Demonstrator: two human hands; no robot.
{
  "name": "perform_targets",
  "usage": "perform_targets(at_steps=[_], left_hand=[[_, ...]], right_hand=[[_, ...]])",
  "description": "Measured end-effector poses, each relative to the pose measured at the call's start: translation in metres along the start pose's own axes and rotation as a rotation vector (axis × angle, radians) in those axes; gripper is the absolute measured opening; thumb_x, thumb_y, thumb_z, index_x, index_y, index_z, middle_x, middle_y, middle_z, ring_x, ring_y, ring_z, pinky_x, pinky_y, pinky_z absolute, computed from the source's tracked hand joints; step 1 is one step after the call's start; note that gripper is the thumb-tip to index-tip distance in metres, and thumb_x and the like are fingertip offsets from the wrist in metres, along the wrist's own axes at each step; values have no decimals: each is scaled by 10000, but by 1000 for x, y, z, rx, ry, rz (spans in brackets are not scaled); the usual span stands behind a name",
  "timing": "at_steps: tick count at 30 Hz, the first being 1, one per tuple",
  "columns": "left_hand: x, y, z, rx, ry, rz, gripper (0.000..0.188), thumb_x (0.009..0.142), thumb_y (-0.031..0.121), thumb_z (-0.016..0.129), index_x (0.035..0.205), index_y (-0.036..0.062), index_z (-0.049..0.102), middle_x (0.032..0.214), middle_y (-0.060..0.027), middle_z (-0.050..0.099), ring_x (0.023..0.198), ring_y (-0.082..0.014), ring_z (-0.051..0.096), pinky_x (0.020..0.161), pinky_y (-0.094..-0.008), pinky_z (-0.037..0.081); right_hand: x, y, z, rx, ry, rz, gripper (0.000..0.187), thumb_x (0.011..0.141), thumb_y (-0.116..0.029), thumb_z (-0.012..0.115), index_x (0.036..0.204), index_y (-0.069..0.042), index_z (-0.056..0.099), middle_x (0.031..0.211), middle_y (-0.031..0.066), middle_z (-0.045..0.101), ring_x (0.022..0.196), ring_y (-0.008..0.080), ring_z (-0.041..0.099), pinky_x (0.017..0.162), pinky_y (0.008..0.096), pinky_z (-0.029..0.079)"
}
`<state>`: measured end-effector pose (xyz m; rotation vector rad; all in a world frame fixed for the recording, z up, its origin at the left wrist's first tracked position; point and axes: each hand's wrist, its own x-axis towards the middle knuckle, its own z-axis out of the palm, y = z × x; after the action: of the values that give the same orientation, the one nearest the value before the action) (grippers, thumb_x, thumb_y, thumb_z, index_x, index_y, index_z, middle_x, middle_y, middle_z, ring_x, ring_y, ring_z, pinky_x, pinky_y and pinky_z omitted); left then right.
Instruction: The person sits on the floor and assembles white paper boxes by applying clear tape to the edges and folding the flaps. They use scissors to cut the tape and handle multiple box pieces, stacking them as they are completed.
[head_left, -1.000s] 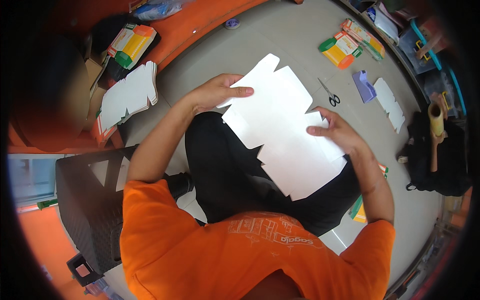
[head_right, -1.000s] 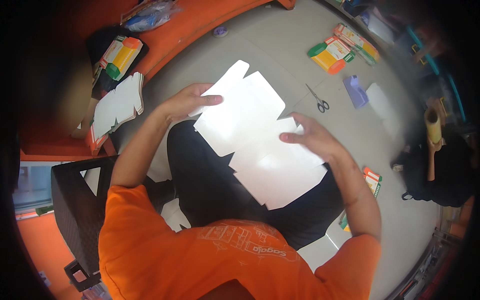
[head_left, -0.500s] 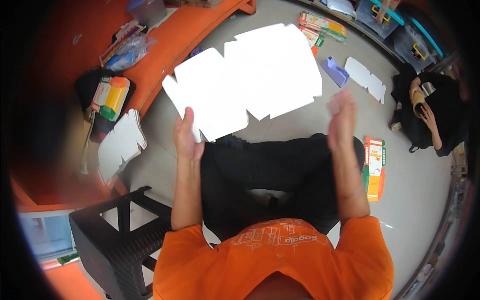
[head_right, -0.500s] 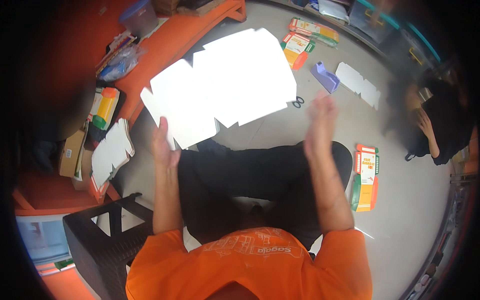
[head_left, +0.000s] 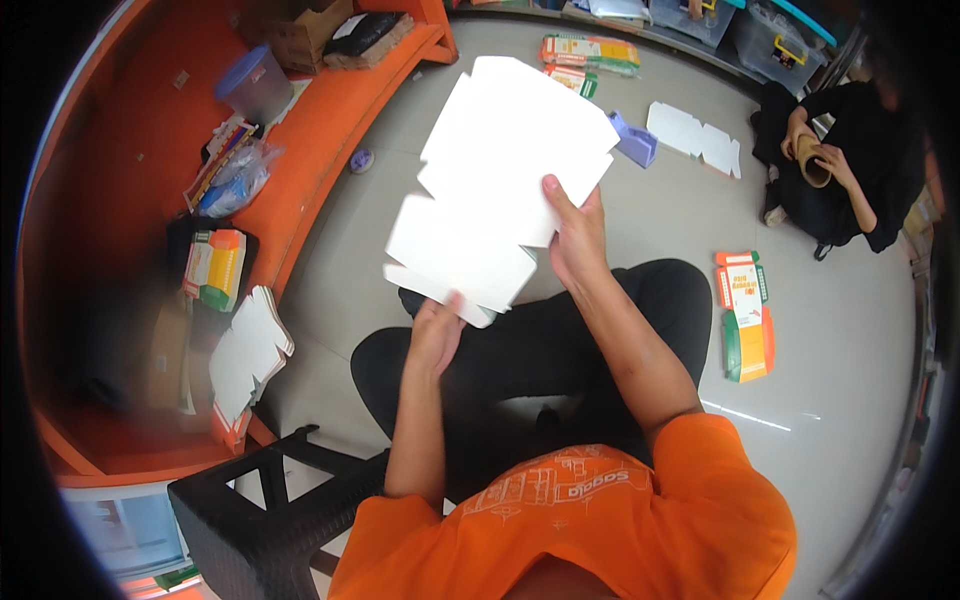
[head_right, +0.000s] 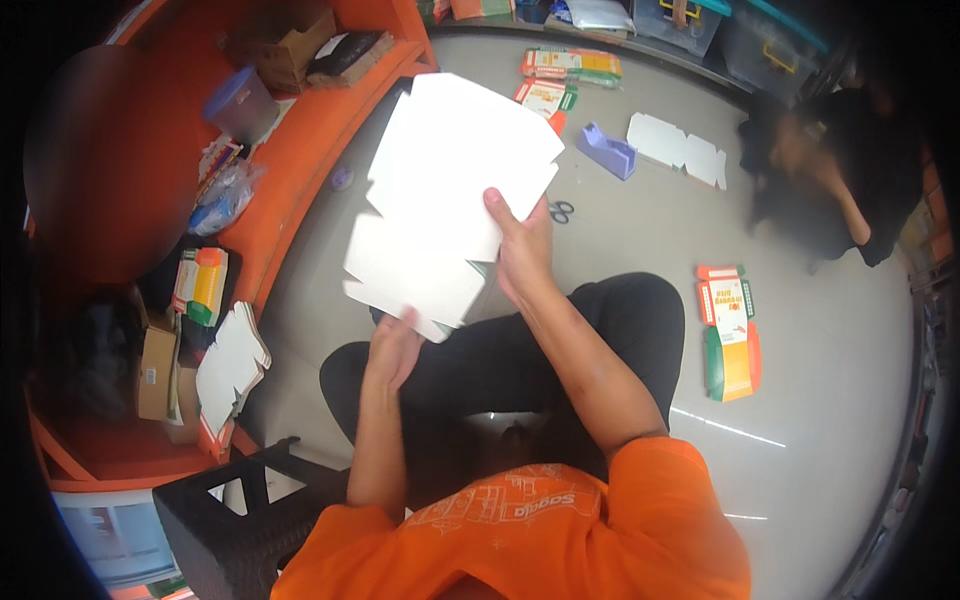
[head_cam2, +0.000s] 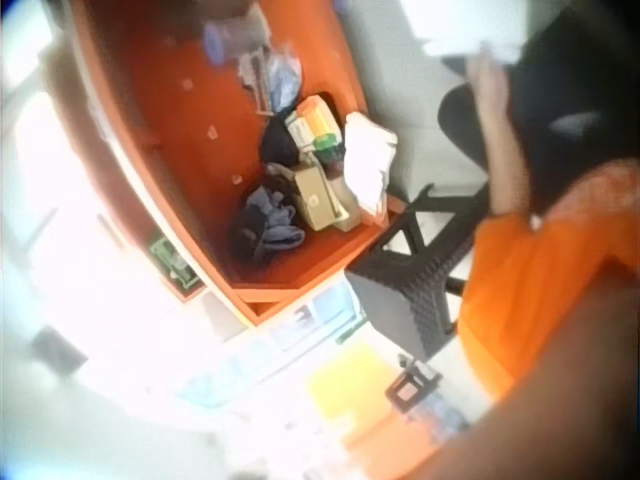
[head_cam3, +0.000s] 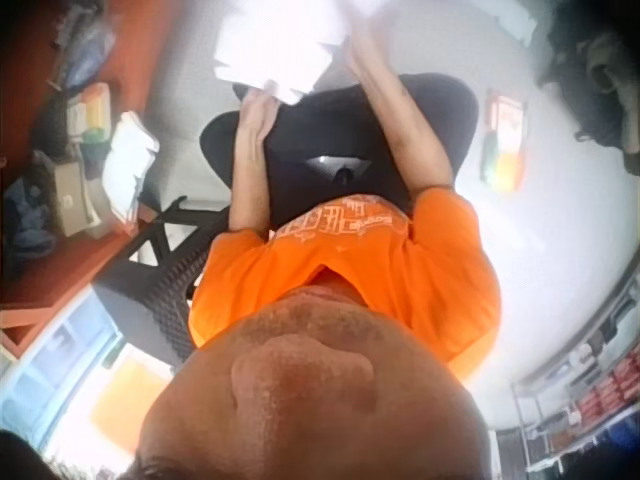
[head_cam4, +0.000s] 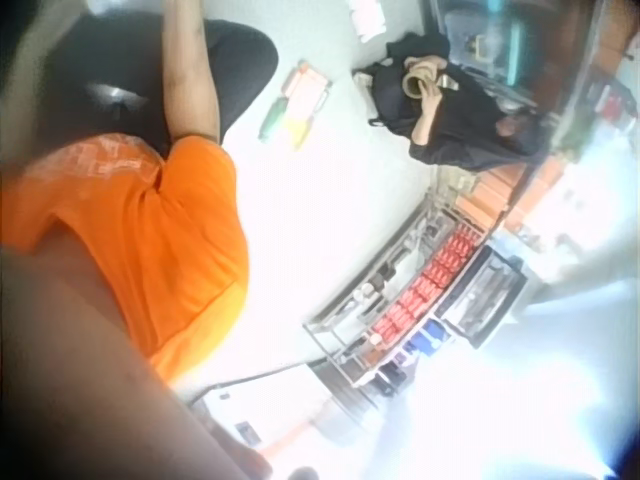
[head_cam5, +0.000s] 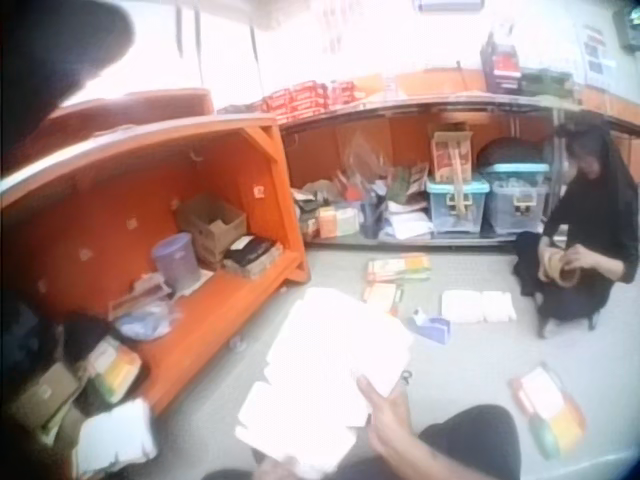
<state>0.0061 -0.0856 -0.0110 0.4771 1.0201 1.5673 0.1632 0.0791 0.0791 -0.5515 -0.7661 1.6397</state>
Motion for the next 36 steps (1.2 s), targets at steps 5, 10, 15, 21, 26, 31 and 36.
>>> perform_targets(at_steps=[5, 10, 15, 21, 26, 31, 36], left_hand=[[-15, 85, -11, 940, 312, 325, 811, 869, 193, 717, 1483, -19, 232, 1484, -218, 389, 1402, -324, 363, 1185, -466, 208], [1, 132, 70, 829, -1, 629, 656, 892, 213, 725, 1380, -24, 356, 1358, -200, 509, 1285, -249, 479, 1109, -420, 341], [3, 99, 85, 472, 78, 538, 520, 926, 234, 713, 1277, -28, 434, 1164, -141, 630, 1049, -178, 609, 916, -332, 492], [0, 106, 88, 481, 130, 560, 542, 908, 251, 734, 1272, -32, 450, 1164, -146, 634, 1097, -200, 599, 961, -364, 479], [34, 180, -31, 978, -460, 162, 562, 900, 258, 715, 1340, 5, 474, 1155, -107, 651, 1216, -199, 523, 1026, -362, 429], [127, 229, -215, 1316, 664, 235, 272, 923, 242, 600, 1035, 14, 698, 1058, -132, 713, 1005, -236, 661, 875, -352, 501], [189, 248, -308, 1302, 735, 82, 325, 905, 342, 615, 981, 38, 704, 983, -82, 694, 900, -197, 634, 770, -341, 489]], right_hand=[[-6, -29, -21, -285, -156, -68, 589, 904, -173, 718, 1370, 28, 418, 1270, 131, 571, 1146, 197, 566, 999, 342, 451], [-28, -31, -38, -486, -348, -8, 586, 902, -157, 718, 1375, 23, 422, 1263, 118, 576, 1131, 185, 566, 987, 336, 448], [-50, -23, -32, -517, -353, 16, 569, 905, -130, 714, 1372, 21, 426, 1262, 109, 576, 1145, 178, 552, 994, 331, 438], [-40, -46, -7, -648, -336, -96, 569, 902, -130, 721, 1368, 31, 436, 1264, 120, 578, 1140, 187, 559, 999, 333, 435], [-16, -66, -6, -648, -354, 76, 579, 884, -138, 738, 1351, 46, 449, 1256, 139, 592, 1135, 202, 572, 1000, 342, 437], [0, -62, -20, -620, -396, 327, 616, 867, -143, 748, 1356, 60, 434, 1262, 164, 593, 1147, 225, 583, 1000, 358, 449], [-2, -38, -30, -620, -365, 491, 655, 844, -165, 772, 1368, 43, 439, 1255, 157, 599, 1152, 230, 585, 994, 366, 459]])
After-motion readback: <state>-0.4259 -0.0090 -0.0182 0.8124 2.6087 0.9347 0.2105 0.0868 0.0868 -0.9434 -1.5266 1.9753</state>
